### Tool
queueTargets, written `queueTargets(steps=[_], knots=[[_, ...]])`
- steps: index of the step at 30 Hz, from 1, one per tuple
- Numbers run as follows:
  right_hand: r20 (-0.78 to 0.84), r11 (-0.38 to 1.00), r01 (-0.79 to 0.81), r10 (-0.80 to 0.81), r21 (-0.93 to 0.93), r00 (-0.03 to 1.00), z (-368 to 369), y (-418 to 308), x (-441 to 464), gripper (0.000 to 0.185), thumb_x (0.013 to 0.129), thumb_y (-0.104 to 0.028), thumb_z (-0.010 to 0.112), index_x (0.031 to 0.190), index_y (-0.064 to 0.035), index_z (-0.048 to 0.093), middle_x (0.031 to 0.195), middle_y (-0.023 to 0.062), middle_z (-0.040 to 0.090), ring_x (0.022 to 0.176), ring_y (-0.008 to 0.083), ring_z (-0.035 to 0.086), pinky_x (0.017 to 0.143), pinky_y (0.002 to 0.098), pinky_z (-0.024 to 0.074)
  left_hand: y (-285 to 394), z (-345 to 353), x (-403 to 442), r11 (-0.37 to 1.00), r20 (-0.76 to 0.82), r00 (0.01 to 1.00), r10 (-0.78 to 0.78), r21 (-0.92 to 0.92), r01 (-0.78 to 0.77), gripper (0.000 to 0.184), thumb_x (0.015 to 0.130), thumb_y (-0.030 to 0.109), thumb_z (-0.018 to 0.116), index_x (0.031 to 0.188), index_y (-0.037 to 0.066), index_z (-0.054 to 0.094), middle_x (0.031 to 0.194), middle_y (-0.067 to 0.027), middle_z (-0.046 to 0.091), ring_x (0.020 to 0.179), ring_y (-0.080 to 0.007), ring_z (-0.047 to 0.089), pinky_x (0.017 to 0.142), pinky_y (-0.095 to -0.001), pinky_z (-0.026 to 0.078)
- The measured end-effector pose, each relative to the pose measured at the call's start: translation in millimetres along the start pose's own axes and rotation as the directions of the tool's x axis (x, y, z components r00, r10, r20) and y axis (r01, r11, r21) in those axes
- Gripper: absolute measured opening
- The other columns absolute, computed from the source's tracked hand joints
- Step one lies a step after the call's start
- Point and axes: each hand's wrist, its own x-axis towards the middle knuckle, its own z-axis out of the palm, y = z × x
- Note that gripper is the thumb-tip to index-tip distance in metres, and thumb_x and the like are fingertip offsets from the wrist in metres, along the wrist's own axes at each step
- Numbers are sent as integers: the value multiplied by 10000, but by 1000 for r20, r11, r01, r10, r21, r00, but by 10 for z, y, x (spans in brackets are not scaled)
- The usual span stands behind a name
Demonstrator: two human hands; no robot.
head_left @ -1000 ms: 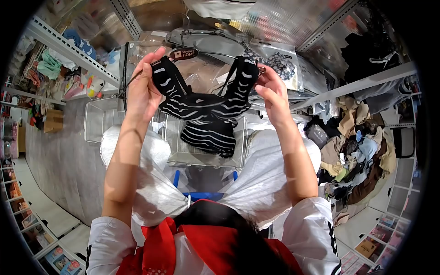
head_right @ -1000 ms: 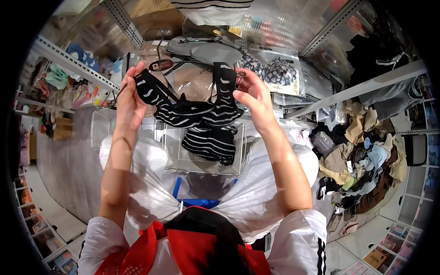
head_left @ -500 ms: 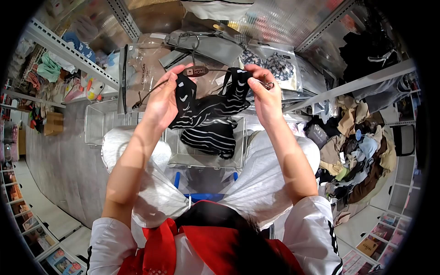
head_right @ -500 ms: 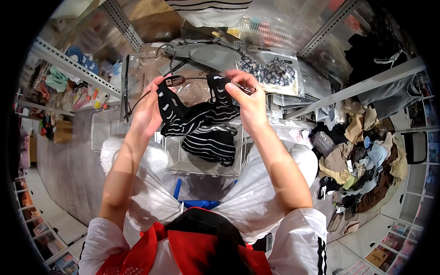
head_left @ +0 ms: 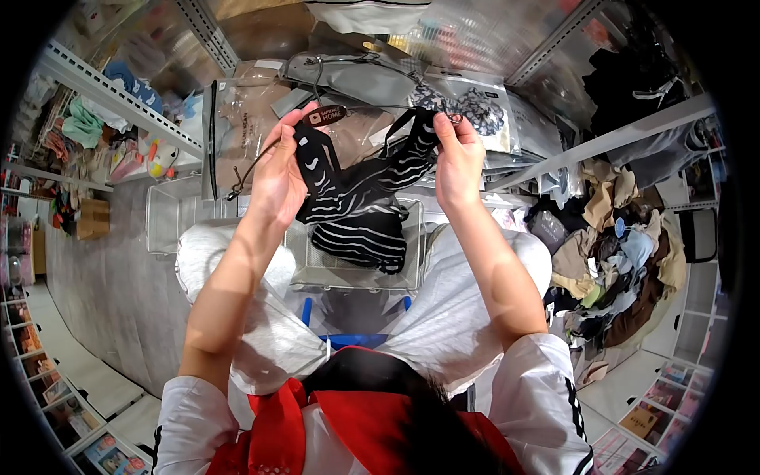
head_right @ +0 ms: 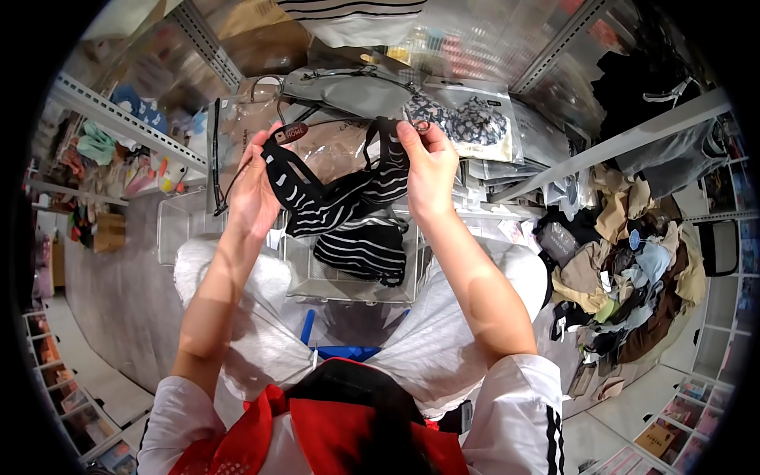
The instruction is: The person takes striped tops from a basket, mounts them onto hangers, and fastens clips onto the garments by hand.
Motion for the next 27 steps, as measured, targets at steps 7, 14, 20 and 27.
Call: queueTargets(steps=[7,14,20,27], knots=[[94,997,20,-14,-70,995,-168,-91,89,171,819,-133,612,918,1,576,818,-15,562,743,53,480,694,184,381,200,-142,73,989,53,992,116,83,-120,248,902,173,440,1116,53,476,1266,-98,436,993,-219,538,859,-331,467],[210,980,-71,110,-187,972,-150,-106,79,180,800,-128,631,913,5,590,780,-13,574,712,44,498,666,181,401,139,-101,52,998,48,998,48,31,-50,274,874,195,504,1087,23,487,1228,-130,471,929,-214,573,802,-314,502],[101,983,-73,91,-171,991,-150,-45,57,146,786,-121,646,856,0,602,734,-17,568,648,44,485,625,178,394,56,-39,2,996,37,999,21,88,-24,277,895,208,466,1100,23,485,1236,-114,467,971,-188,552,822,-308,487],[232,941,102,-26,-323,972,-157,-124,120,157,737,-87,665,849,2,603,881,23,561,808,90,505,734,218,384,-4,-38,-14,999,93,995,-25,50,21,262,902,184,453,1105,21,485,1223,-107,482,971,-183,555,822,-307,484]])
